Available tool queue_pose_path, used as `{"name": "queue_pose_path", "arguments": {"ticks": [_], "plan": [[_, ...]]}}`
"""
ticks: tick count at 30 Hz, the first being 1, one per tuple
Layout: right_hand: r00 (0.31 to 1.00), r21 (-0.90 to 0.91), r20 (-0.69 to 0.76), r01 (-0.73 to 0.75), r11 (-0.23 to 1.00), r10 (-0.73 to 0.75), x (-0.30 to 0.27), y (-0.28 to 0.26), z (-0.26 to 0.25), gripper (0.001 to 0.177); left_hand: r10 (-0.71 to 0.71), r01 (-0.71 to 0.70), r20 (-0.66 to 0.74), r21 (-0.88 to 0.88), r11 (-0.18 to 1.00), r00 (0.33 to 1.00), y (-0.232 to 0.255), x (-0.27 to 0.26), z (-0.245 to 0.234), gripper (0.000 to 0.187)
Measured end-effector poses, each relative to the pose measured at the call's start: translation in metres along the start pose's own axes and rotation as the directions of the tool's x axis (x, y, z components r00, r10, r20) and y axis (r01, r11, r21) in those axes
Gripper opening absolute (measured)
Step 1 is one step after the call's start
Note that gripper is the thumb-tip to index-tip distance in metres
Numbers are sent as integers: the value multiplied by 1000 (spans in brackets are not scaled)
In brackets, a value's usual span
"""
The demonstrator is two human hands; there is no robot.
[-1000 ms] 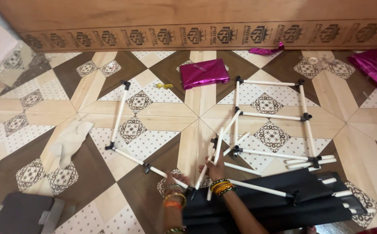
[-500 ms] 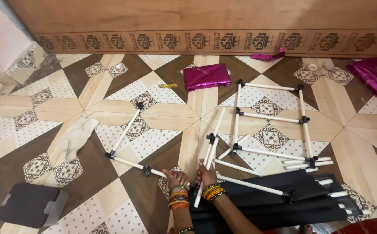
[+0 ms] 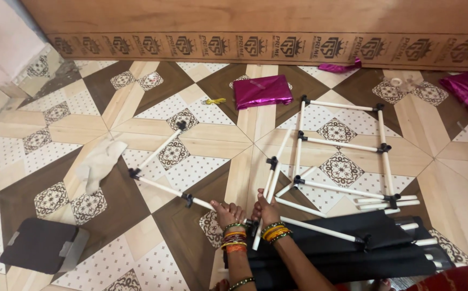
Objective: The person assembles a white plastic frame by connecting rods with black corner joints on a tiled floor. They insert rods into joints and adjust the structure to form a rectangular base.
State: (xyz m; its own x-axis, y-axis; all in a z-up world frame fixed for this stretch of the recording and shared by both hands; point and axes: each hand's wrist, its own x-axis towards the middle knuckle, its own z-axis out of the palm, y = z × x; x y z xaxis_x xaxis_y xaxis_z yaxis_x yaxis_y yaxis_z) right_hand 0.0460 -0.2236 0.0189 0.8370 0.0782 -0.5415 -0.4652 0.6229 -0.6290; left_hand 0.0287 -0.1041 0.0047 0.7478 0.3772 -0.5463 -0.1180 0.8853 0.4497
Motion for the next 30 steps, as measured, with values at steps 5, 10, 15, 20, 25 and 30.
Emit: {"name": "queue_pose_path", "arguments": {"ticks": [5, 10, 15, 20, 25, 30], "plan": [[977, -52, 208, 59, 997, -47, -19, -2, 9, 30, -92, 97, -177, 20, 995, 980, 7, 10, -10, 64], [980, -90, 89, 186, 979, -178, -30, 2, 12, 29, -68, 100, -446, 48, 994, 892, -1, 5, -1, 67], [980, -155, 90, 192, 969, -179, -35, -12, 19, 30, -129, 130, -349, -21, 991, 928, 0, 5, 3, 67], [961, -163, 189, 234, 958, -203, -45, -18, 21, 31, -134, 160, -360, 44, 986, 923, -2, 15, -2, 67], [992, -140, 68, 117, 983, -109, -32, -21, 22, 29, -32, 40, 91, -89, 995, 995, -13, 23, -19, 67], [996, -96, -50, 75, 993, -80, -26, -11, 25, 26, 9, -2, 146, -44, 999, 989, -10, 28, -30, 66]]}}
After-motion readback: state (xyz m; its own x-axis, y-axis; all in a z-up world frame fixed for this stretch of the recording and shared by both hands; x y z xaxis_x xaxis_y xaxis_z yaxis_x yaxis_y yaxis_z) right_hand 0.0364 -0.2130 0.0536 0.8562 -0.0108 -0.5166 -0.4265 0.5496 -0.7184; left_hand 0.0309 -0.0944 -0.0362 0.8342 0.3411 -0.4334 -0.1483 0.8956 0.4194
